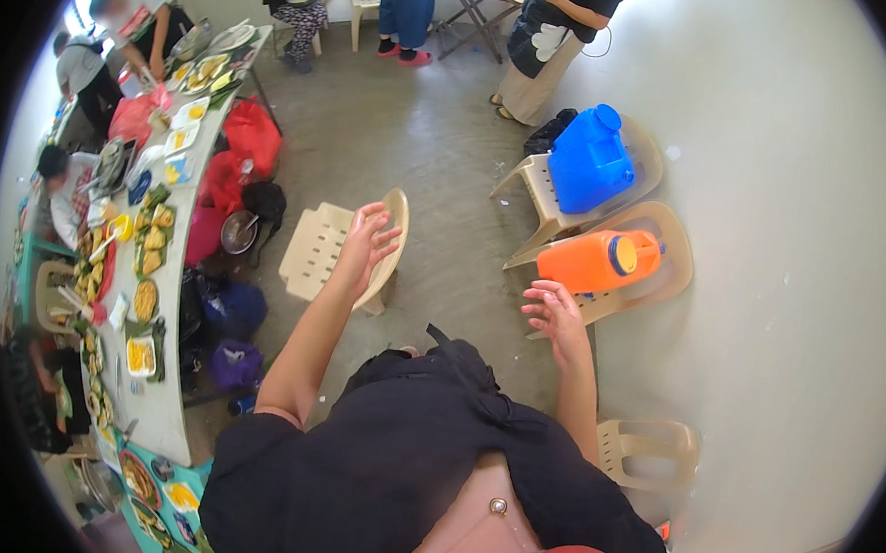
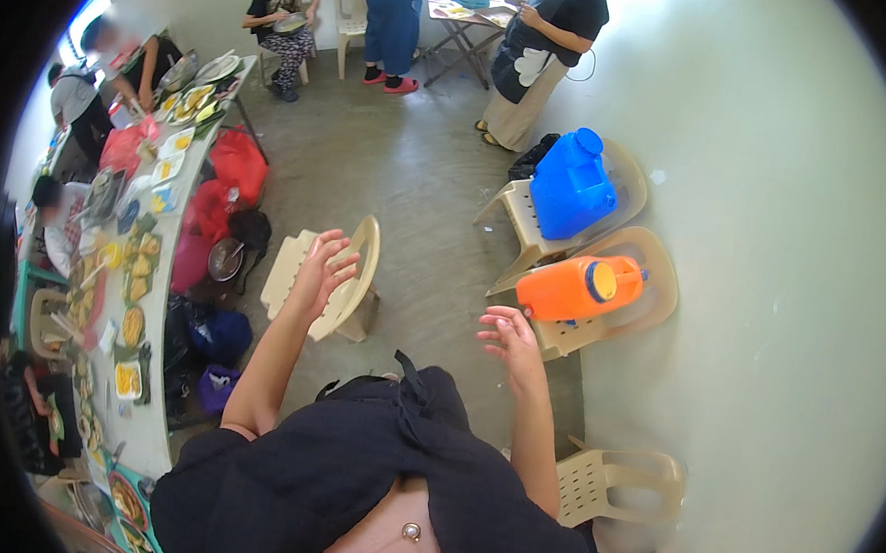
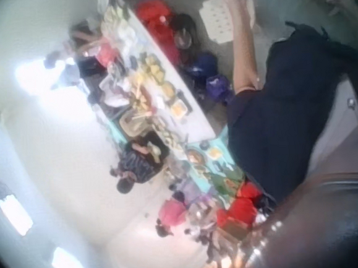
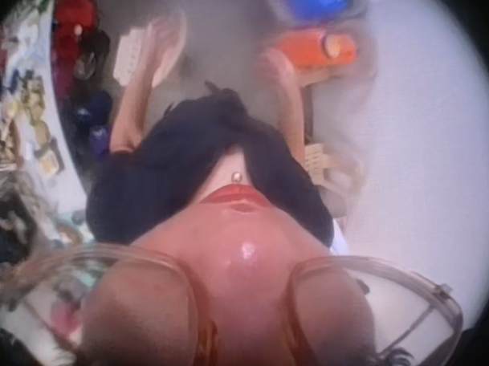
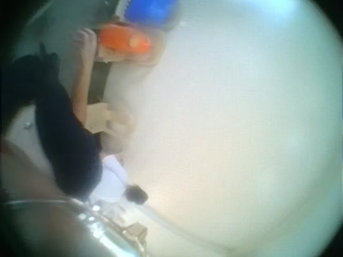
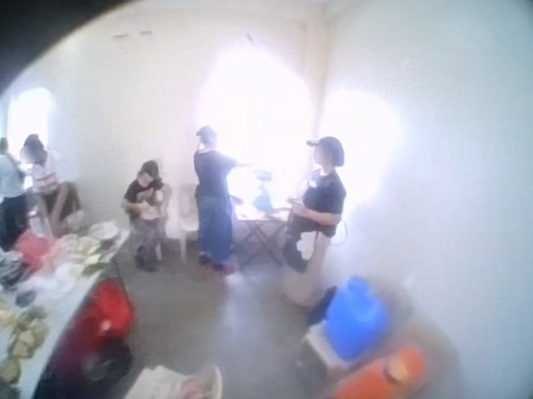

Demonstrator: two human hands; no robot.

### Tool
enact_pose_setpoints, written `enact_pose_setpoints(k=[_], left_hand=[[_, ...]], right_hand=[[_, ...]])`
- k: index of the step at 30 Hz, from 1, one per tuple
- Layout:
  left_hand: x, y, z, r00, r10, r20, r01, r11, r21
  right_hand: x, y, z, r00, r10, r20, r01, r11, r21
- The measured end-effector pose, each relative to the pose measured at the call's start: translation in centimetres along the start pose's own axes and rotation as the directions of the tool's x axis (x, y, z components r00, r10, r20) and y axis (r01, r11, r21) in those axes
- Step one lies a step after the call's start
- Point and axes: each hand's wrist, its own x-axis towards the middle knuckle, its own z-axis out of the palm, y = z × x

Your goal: The person scoops a white creamy substance from a bowl onto a tray using a spatula. They then walk to a table where others are working and use their hands to transfer yellow crumbled food from the tray onto a green leaf placed on a plate. The person repeats this process, adding more yellow food to the leaf.

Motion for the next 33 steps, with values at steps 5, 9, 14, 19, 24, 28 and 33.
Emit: enact_pose_setpoints(k=[5, 9, 14, 19, 24, 28, 33], left_hand=[[11.0, 1.1, 7.1, 0.994, 0.055, 0.092, -0.066, 0.991, 0.117], [19.3, 1.0, 9.7, 0.989, -0.040, 0.141, 0.017, 0.986, 0.165], [27.1, 0.3, 10.8, 0.992, -0.046, -0.115, 0.054, 0.996, 0.065], [33.0, 3.0, 11.5, 0.981, 0.032, -0.189, -0.023, 0.999, 0.046], [39.7, 4.9, 10.1, 0.966, 0.015, -0.257, 0.011, 0.995, 0.099], [47.2, 6.8, 9.4, 0.958, -0.034, -0.285, 0.066, 0.993, 0.101], [56.5, 12.7, 10.8, 0.994, -0.009, -0.107, 0.037, 0.964, 0.263]], right_hand=[[7.4, -3.0, -4.8, 0.989, -0.006, -0.151, 0.016, 0.998, 0.067], [16.1, -6.3, -7.5, 0.992, 0.017, -0.123, -0.013, 0.999, 0.031], [28.9, -12.5, -9.8, 0.999, -0.041, -0.010, 0.036, 0.960, -0.276], [41.7, -19.2, -8.3, 0.970, -0.077, 0.230, 0.186, 0.843, -0.505], [51.3, -23.3, -3.2, 0.900, -0.181, 0.396, 0.392, 0.734, -0.555], [57.3, -23.6, -0.4, 0.902, -0.189, 0.389, 0.384, 0.766, -0.517], [63.5, -26.0, 0.7, 0.925, -0.073, 0.374, 0.295, 0.756, -0.585]])
